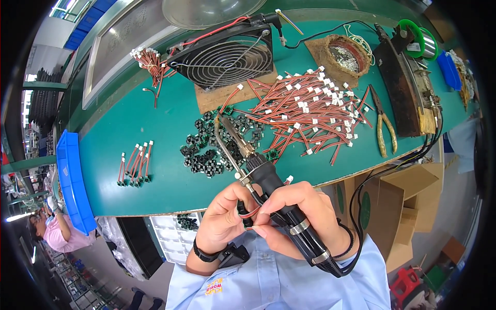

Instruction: The person picks up a circuit board and a wire, joins them together using a soldering iron, and then places the assembled unit onto the table, repeating the process.

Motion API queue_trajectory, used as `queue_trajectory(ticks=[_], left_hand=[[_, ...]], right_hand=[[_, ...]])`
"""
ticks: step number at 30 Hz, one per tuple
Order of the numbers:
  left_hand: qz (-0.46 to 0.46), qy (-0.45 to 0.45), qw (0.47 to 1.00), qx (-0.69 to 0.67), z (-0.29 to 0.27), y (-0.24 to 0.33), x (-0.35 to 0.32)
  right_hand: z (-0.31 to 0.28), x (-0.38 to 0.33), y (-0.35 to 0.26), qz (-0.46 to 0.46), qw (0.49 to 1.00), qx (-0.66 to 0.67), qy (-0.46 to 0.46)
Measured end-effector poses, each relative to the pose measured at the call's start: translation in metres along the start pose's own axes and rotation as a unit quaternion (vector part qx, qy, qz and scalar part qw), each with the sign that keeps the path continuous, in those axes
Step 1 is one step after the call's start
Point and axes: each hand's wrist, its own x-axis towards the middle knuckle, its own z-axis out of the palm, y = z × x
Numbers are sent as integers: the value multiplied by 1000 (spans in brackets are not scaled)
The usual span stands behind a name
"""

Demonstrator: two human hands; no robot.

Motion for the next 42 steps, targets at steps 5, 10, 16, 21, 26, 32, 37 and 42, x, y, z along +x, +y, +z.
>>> queue_trajectory(ticks=[5,10,16,21,26,32,37,42], left_hand=[[3,-3,1000,-7,1,0,1],[-2,9,1000,2,-2,0,-1],[4,-9,999,31,-5,3,-1],[9,-14,999,39,-5,2,-3],[22,-16,999,22,-2,1,-1],[17,-9,1000,-4,-5,-1,-4],[18,-2,1000,25,-2,2,-3],[22,8,996,81,-3,5,-6]], right_hand=[[-1,-1,0,19,999,24,-15],[-2,1,-1,12,1000,16,-17],[-3,1,0,20,999,20,-22],[-6,1,-1,24,999,21,-40],[-4,2,-1,12,999,24,-28],[-4,2,-3,8,999,17,-32],[-4,3,-3,-6,1000,1,-25],[-9,5,-4,-12,999,-12,-47]])
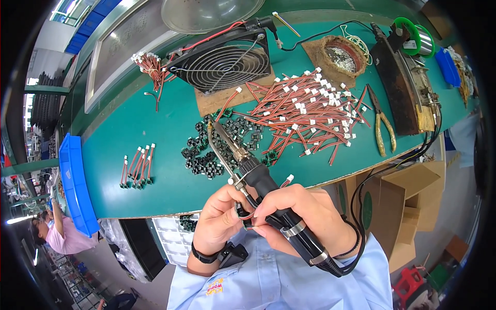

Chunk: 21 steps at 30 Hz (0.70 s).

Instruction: The person picks up a circuit board and a wire, joins them together using a soldering iron, and then places the assembled unit onto the table, repeating the process.

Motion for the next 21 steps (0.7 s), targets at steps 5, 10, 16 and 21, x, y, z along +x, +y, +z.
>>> queue_trajectory(ticks=[5,10,16,21], left_hand=[[14,15,1000,0,1,-2,0],[23,7,999,27,4,3,2],[47,-18,996,80,10,15,3],[70,12,988,139,13,15,1]], right_hand=[[-1,0,0,1,1000,-6,-6],[-3,0,-2,9,1000,-6,-7],[-7,1,-3,19,999,-25,-12],[-5,-4,1,24,997,-61,35]])
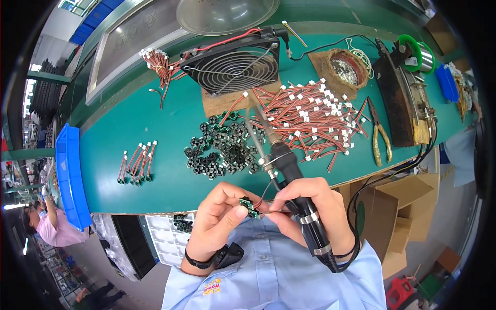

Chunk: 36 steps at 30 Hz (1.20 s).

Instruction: The person picks up a circuit board and a wire, joins them together using a soldering iron, and then places the assembled unit onto the table, repeating the process.

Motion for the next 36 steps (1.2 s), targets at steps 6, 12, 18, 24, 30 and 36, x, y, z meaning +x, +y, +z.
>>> queue_trajectory(ticks=[6,12,18,24,30,36], left_hand=[[5,81,996,-29,13,1,7],[74,161,984,1,4,-9,13],[122,182,972,84,-2,-15,12],[154,210,952,161,-5,-24,10],[175,203,951,154,-2,-26,11],[182,218,945,162,-3,-28,11]], right_hand=[[2,-6,7,-28,989,-106,96],[-24,-33,3,-59,972,-182,134],[-29,-58,6,-117,964,-240,15],[-23,-55,-4,-94,975,-199,-23],[-21,-50,-4,-96,974,-201,-39],[-20,-50,-3,-96,975,-197,-33]])
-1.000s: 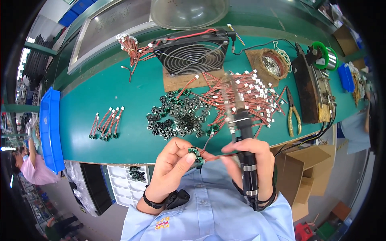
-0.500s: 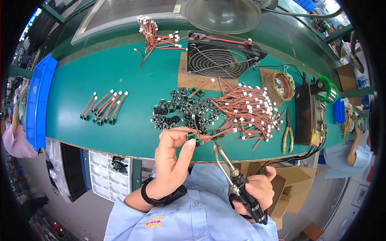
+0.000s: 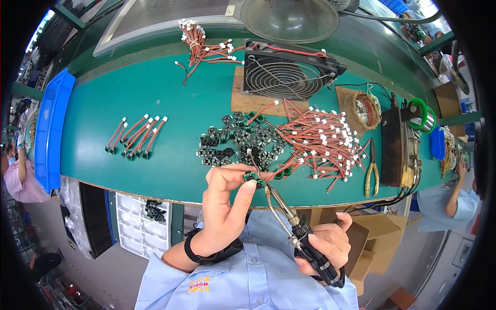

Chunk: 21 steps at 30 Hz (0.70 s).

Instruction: The person picks up a circuit board and a wire, joins them together using a soldering iron, and then places the assembled unit onto the table, repeating the process.

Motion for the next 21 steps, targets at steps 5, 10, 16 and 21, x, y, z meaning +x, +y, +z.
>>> queue_trajectory(ticks=[5,10,16,21], left_hand=[[4,3,1000,23,1,1,-1],[-2,7,1000,12,2,2,-1],[-8,3,1000,22,2,3,-2],[-13,-5,1000,6,3,6,-1]], right_hand=[[3,-2,5,-22,1000,-21,8],[3,-3,6,-34,999,-32,9],[2,-3,4,-21,1000,-22,4],[0,-3,1,-5,1000,-13,3]])
